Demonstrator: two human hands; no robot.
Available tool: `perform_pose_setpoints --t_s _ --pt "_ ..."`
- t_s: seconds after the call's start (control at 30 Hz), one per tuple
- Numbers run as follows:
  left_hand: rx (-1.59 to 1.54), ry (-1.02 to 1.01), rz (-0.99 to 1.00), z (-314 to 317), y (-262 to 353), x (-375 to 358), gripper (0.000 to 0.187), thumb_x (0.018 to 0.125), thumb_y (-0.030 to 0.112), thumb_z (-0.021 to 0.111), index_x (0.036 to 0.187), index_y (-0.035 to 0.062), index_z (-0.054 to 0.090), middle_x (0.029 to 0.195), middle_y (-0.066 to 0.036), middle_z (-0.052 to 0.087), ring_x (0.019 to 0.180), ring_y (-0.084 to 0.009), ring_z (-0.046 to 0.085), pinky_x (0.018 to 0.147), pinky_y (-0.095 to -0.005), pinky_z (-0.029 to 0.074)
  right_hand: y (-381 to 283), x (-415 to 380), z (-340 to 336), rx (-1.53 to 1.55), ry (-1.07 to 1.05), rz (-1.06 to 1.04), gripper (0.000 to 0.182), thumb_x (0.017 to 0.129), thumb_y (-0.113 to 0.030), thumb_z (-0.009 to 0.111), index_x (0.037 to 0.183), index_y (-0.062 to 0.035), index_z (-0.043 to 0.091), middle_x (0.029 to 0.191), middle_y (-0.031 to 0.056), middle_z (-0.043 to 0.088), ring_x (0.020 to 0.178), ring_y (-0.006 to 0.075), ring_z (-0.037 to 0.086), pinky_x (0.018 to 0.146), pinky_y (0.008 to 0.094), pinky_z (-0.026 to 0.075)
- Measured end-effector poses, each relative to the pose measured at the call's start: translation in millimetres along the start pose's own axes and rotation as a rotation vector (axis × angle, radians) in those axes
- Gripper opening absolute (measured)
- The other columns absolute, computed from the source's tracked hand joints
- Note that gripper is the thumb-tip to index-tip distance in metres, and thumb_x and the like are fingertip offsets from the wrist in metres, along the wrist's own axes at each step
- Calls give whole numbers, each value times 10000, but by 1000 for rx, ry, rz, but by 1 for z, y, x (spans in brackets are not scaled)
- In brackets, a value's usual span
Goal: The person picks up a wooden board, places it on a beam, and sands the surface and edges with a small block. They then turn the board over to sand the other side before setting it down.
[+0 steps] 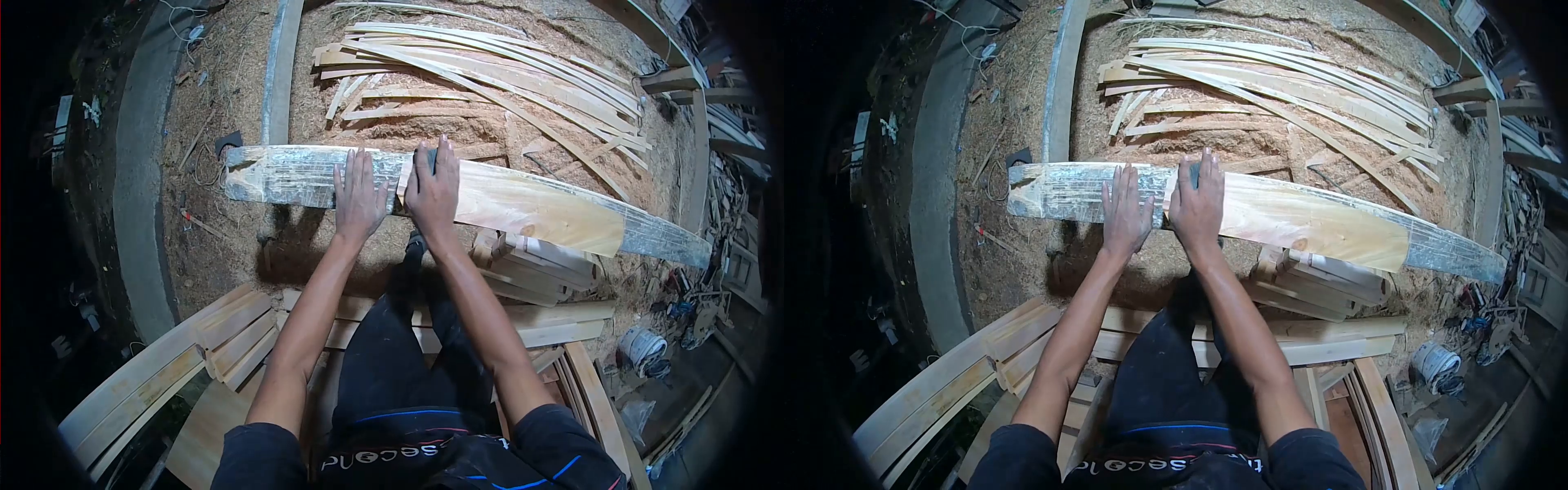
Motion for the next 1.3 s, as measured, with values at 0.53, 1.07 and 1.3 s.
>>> perform_pose_setpoints --t_s 0.53,1.07,1.3 --pt "-19 -47 15 7 8 -3 690 1031 333 524 1559 -56 311 1636 -218 319 1549 -387 231 1256 -587 113 8 -10 -14 -32 38 160 530 977 -172 565 1486 -39 498 1530 374 376 1438 527 360 1220 573 260" --pt "48 -32 77 9 9 3 697 1010 343 543 1535 -74 352 1618 -221 348 1546 -377 242 1249 -600 138 5 -21 -20 136 -51 74 533 957 -111 566 1481 -31 511 1519 401 380 1443 530 367 1230 557 279" --pt "11 -40 72 4 16 9 669 1027 332 505 1532 -79 351 1619 -219 345 1547 -378 239 1252 -599 134 67 -18 -54 -117 123 304 497 976 -119 553 1462 -24 528 1527 386 375 1435 529 373 1224 567 284"
Point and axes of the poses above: each hand's wrist, its own x-axis towards the middle knuckle, its own z-axis out of the palm, y = z × x, the point moved 3 cm from there along x, towards the middle knuckle
